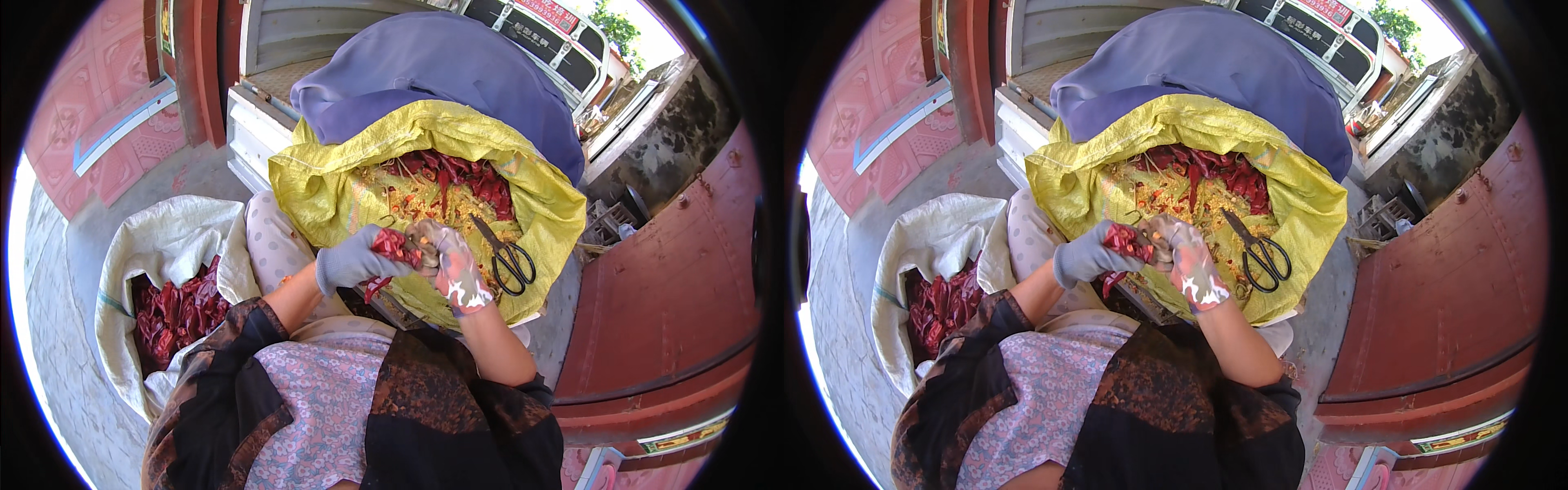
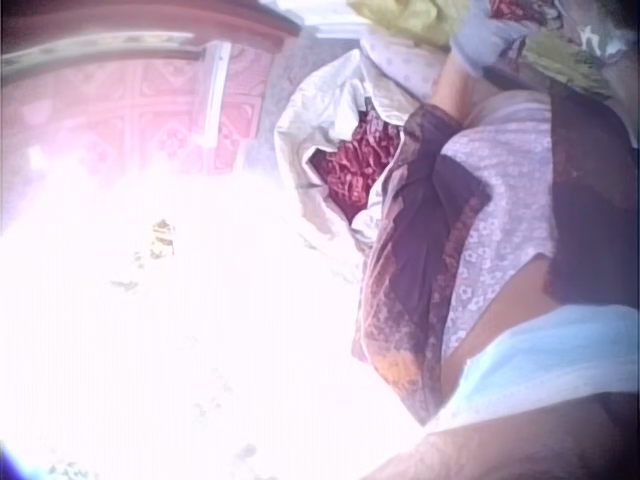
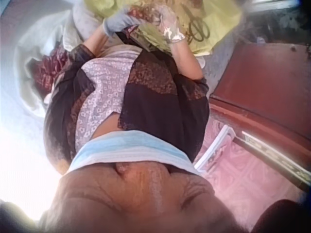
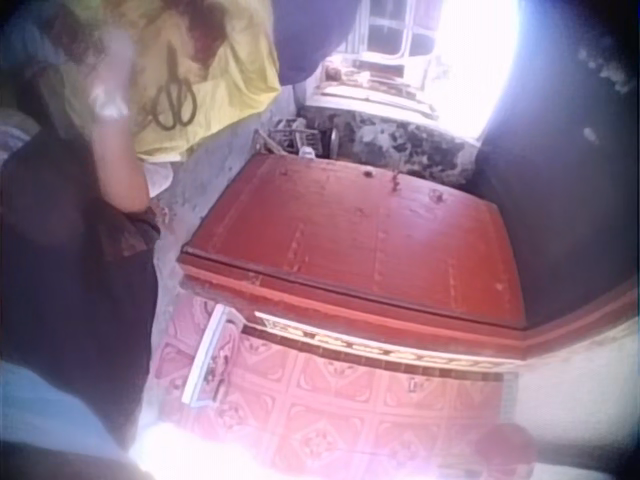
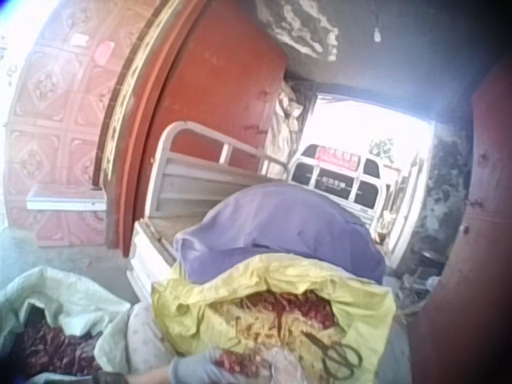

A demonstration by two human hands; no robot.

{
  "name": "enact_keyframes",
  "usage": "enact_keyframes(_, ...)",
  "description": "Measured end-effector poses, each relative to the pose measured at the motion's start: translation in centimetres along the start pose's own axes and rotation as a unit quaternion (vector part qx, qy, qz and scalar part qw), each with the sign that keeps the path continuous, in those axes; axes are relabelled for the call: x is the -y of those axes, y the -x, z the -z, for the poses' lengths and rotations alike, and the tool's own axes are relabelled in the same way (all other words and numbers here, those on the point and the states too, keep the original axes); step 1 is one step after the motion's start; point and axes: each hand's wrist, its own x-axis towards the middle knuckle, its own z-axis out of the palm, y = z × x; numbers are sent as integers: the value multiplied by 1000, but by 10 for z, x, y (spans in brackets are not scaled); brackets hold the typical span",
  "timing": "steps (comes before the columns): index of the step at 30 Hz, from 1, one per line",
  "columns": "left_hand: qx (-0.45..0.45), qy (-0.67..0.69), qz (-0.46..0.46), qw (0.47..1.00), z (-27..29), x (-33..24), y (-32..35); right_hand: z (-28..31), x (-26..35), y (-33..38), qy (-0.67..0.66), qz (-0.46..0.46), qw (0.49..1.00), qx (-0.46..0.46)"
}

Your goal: The person trims the stems off red peppers using scissors and places them into a sack.

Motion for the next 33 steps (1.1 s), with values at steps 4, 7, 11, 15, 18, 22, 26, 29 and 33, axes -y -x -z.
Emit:
enact_keyframes(4,-70,66,-30,995,-13,-11,-2,6,-9,-6,-48,55,997,-23)
enact_keyframes(7,-135,29,-9,990,-2,-11,9,6,-4,-2,192,93,975,-70)
enact_keyframes(11,-230,-67,-43,970,34,-34,50,24,-5,4,478,113,870,-38)
enact_keyframes(15,-404,-210,28,890,116,-6,150,18,22,-5,623,105,764,-127)
enact_keyframes(18,-480,-317,142,806,167,24,244,16,29,-41,735,181,624,-192)
enact_keyframes(22,-460,-539,417,568,160,54,331,26,32,-101,825,203,491,-192)
enact_keyframes(26,-504,-518,513,463,144,67,393,23,49,-150,827,204,472,-228)
enact_keyframes(29,-532,-519,547,386,156,51,406,1,83,-170,782,176,539,-260)
enact_keyframes(33,-565,-518,571,295,196,49,444,-16,116,-199,702,212,618,-284)
